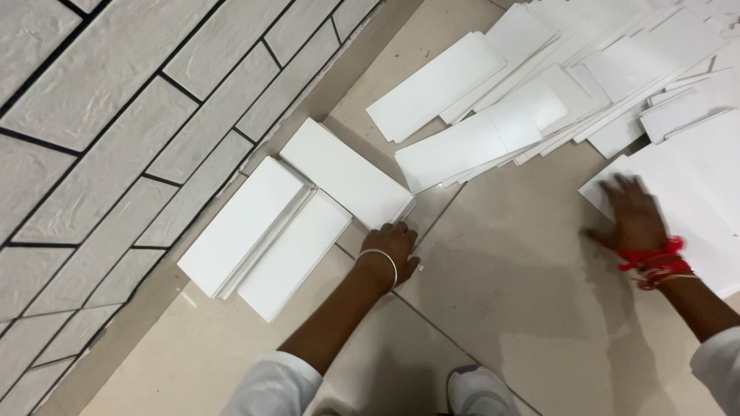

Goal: The person picks up white foam boards from the floor and stacks them into piles against a wall.

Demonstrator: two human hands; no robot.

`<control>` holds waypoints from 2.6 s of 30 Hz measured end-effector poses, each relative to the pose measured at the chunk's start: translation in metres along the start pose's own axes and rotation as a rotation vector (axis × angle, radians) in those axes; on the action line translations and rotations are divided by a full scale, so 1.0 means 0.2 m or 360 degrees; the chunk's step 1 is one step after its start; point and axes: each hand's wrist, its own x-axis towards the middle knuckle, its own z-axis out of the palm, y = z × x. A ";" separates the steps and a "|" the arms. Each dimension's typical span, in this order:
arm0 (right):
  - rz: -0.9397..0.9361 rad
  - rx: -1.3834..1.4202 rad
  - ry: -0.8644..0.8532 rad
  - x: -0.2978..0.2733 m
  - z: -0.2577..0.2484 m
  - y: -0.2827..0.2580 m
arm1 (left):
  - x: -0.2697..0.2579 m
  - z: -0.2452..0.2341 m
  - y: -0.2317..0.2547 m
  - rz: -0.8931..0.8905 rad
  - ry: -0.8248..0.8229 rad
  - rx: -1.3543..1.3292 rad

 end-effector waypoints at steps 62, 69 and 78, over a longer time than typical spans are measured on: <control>-0.1271 0.1374 -0.0470 -0.21 -0.22 -2.29 | -0.85 0.87 -0.23 0.0163 0.1887 -0.1846; -0.1308 0.0826 0.0094 -0.33 0.08 -2.39 | -0.76 1.72 -0.57 -0.0681 0.2344 -0.1310; -0.1438 0.0517 -0.0387 -0.03 0.26 -2.23 | -0.95 1.44 -0.48 -0.0934 0.1734 -0.3054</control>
